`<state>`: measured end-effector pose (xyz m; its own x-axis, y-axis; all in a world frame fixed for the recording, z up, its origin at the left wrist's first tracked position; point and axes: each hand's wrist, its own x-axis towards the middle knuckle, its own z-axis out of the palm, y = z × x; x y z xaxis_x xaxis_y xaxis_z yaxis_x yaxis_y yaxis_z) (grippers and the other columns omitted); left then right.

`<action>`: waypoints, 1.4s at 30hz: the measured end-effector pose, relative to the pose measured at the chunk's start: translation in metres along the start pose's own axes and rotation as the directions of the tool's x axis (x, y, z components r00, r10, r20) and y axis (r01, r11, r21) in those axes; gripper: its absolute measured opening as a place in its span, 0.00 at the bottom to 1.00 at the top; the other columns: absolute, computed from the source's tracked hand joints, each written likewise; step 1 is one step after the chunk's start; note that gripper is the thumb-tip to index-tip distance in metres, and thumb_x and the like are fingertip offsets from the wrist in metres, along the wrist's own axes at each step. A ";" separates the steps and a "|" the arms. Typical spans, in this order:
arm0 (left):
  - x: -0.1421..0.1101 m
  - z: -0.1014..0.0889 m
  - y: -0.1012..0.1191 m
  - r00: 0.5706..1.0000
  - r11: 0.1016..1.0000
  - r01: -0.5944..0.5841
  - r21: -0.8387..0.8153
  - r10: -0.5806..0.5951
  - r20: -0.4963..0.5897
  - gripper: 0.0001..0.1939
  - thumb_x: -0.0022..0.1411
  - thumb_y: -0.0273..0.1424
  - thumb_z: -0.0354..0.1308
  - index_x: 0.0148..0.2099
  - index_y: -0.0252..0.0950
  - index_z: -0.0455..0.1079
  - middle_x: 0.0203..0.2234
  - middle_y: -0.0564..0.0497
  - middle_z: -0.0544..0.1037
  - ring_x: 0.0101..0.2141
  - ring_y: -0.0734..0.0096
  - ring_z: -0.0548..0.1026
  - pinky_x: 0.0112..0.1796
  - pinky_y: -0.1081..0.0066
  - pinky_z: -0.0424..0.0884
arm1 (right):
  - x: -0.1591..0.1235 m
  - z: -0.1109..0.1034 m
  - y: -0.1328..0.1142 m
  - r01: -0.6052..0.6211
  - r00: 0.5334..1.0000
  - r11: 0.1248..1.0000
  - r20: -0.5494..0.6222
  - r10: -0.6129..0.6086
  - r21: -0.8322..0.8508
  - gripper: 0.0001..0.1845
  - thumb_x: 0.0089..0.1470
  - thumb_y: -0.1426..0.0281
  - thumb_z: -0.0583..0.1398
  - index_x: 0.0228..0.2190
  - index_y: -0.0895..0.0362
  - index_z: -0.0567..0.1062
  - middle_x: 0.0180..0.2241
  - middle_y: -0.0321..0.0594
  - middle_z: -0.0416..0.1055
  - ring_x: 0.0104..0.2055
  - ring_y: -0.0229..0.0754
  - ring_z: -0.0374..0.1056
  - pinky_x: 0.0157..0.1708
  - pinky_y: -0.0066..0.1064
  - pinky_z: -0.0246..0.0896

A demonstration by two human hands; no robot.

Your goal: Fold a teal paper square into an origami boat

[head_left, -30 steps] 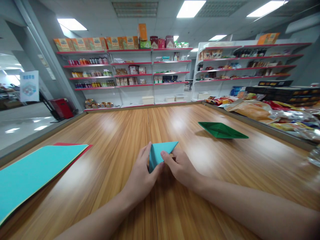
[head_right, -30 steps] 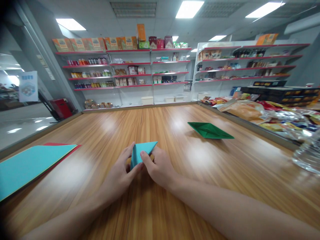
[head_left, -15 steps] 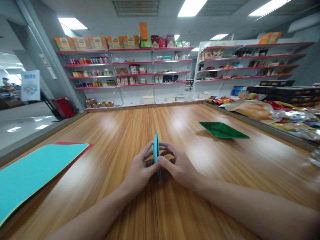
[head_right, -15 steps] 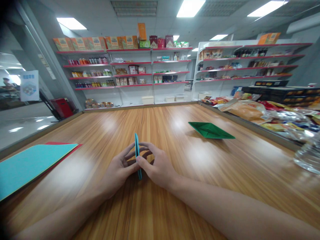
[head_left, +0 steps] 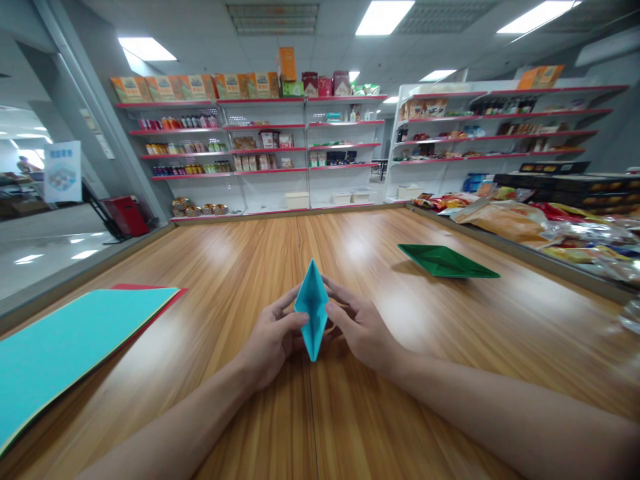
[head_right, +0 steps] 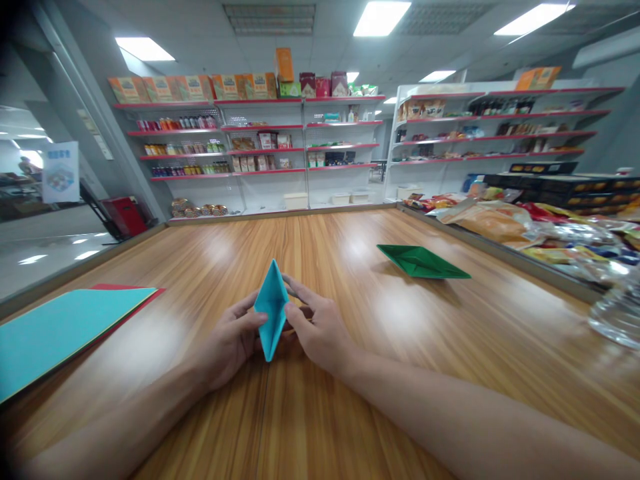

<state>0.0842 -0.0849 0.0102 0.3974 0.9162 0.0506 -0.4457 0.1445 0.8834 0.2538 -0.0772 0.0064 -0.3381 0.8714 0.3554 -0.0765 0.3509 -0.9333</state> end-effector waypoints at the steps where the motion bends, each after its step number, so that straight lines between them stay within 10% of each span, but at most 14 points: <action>1: 0.000 -0.001 0.000 1.000 1.000 0.010 -0.014 -0.010 -0.006 0.27 0.58 0.25 0.59 0.60 0.38 0.62 0.41 0.44 0.78 0.38 0.58 0.77 0.37 0.62 0.74 | 0.000 0.000 0.001 -0.004 1.000 1.000 -0.001 0.004 -0.002 0.26 0.59 0.64 0.54 0.58 0.52 0.62 0.43 0.40 0.73 0.32 0.37 0.73 0.29 0.30 0.73; 8: 0.003 -0.002 -0.001 0.997 0.992 0.043 -0.116 -0.050 -0.059 0.19 0.56 0.23 0.52 0.51 0.34 0.69 0.35 0.47 0.78 0.31 0.67 0.76 0.34 0.68 0.73 | 0.003 -0.002 0.003 -0.024 0.999 0.999 -0.033 0.023 -0.023 0.22 0.59 0.65 0.52 0.54 0.55 0.68 0.30 0.36 0.72 0.27 0.36 0.71 0.26 0.28 0.72; 19: 0.003 0.003 0.001 0.993 0.978 0.070 -0.194 -0.086 -0.075 0.29 0.57 0.20 0.51 0.61 0.41 0.61 0.39 0.45 0.76 0.35 0.64 0.76 0.34 0.64 0.75 | 0.004 -0.004 0.004 0.068 0.997 0.988 -0.037 -0.074 -0.139 0.20 0.61 0.68 0.49 0.53 0.52 0.69 0.41 0.40 0.73 0.39 0.41 0.71 0.41 0.38 0.70; 27: -0.002 0.005 -0.009 0.954 0.965 -0.221 0.139 0.243 -0.176 0.20 0.57 0.26 0.59 0.52 0.45 0.72 0.43 0.49 0.74 0.39 0.65 0.73 0.37 0.67 0.74 | -0.001 -0.002 -0.001 0.076 0.996 0.992 0.043 -0.081 0.098 0.19 0.61 0.58 0.51 0.51 0.49 0.71 0.57 0.42 0.62 0.59 0.49 0.57 0.56 0.48 0.54; 32: -0.008 0.007 -0.007 0.836 0.690 -0.463 0.556 0.548 0.017 0.14 0.61 0.26 0.55 0.46 0.44 0.77 0.51 0.49 0.68 0.53 0.59 0.66 0.52 0.65 0.64 | -0.005 0.007 0.001 -0.120 0.989 0.920 0.120 0.081 0.372 0.31 0.56 0.53 0.57 0.57 0.51 0.60 0.56 0.43 0.62 0.60 0.47 0.55 0.59 0.45 0.48; 36: -0.010 0.007 -0.007 0.791 0.570 -0.522 0.634 0.602 0.109 0.18 0.64 0.24 0.49 0.48 0.46 0.76 0.51 0.48 0.69 0.52 0.60 0.66 0.52 0.64 0.63 | -0.007 0.008 -0.001 -0.181 0.965 0.895 0.250 0.081 0.407 0.39 0.48 0.55 0.64 0.58 0.50 0.59 0.56 0.43 0.61 0.60 0.47 0.53 0.60 0.42 0.46; 42: -0.009 0.006 -0.005 0.835 0.615 -0.459 0.641 0.545 0.076 0.19 0.62 0.23 0.49 0.46 0.45 0.77 0.51 0.50 0.70 0.52 0.59 0.67 0.50 0.64 0.65 | -0.007 0.009 -0.008 -0.161 0.962 0.933 0.263 0.076 0.322 0.42 0.42 0.62 0.69 0.57 0.51 0.59 0.50 0.43 0.65 0.51 0.47 0.63 0.52 0.41 0.56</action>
<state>0.0877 -0.0961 0.0078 0.1497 0.8157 0.5588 0.0579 -0.5714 0.8186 0.2483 -0.0890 0.0106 -0.5779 0.7744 0.2575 -0.3186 0.0764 -0.9448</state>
